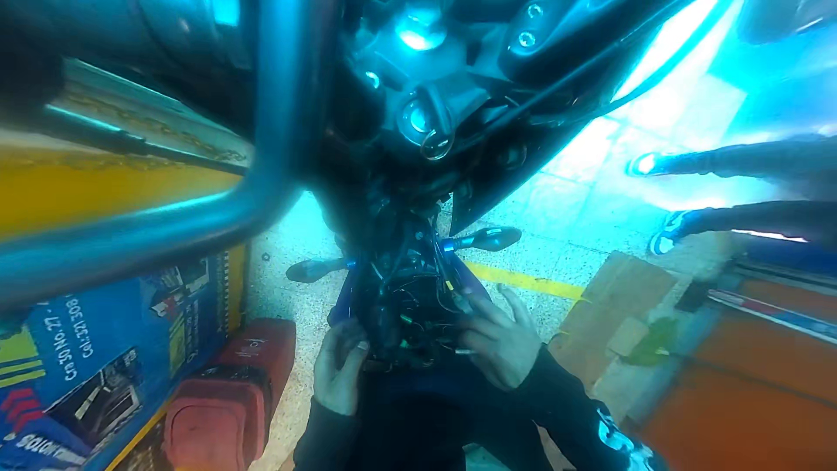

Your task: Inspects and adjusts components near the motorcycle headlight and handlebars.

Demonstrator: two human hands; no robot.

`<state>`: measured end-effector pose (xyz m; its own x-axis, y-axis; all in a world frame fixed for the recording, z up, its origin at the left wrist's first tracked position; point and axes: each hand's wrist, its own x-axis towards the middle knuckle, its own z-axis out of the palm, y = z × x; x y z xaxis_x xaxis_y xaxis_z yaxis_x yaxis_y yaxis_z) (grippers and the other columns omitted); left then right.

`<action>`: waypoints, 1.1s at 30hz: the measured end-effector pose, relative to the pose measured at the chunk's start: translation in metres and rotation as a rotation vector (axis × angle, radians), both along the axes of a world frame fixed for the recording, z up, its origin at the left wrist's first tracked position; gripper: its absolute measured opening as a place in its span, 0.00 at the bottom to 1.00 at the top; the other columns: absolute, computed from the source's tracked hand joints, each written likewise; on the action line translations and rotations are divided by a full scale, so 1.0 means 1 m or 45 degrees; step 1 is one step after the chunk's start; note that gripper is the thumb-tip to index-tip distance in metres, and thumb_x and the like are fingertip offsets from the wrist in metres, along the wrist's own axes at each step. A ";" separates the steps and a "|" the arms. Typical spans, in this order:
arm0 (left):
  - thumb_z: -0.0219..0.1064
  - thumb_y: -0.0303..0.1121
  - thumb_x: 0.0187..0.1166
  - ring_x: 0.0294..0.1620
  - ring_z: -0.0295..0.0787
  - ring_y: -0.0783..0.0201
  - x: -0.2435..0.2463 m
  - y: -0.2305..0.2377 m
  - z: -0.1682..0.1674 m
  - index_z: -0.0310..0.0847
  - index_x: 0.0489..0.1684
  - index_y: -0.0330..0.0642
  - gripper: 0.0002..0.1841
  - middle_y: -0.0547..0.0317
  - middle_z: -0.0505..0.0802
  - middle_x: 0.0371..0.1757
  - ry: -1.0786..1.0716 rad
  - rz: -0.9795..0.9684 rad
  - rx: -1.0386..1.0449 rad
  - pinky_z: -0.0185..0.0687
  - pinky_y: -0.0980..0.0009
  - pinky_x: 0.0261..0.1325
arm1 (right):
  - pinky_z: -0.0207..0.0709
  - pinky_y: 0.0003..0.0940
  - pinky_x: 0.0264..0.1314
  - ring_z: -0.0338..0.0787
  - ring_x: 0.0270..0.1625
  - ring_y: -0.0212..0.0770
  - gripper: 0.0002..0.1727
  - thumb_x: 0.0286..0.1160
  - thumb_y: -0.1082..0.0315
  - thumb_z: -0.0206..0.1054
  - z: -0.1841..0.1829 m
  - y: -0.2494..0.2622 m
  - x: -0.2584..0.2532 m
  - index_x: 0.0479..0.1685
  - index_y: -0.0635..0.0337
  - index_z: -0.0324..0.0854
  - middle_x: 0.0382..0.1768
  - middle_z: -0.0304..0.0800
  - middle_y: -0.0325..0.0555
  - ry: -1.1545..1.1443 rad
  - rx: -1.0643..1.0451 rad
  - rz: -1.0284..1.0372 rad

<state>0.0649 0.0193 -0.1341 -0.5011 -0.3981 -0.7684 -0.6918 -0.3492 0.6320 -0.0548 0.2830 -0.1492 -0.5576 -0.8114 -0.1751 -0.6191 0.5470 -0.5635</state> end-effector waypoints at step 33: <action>0.69 0.40 0.68 0.81 0.76 0.41 -0.015 0.085 0.007 0.80 0.73 0.30 0.33 0.38 0.82 0.78 0.117 -0.845 -0.687 0.74 0.42 0.77 | 0.91 0.37 0.47 0.94 0.42 0.38 0.38 0.65 0.47 0.75 0.006 -0.024 -0.030 0.73 0.61 0.78 0.44 0.95 0.43 -1.310 -0.536 -1.323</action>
<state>0.0503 0.1042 -0.1266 -0.8105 -0.2996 -0.5033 -0.5843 0.4739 0.6588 -0.0848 0.2589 -0.1428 -0.6791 -0.2369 -0.6948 0.6740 0.1738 -0.7180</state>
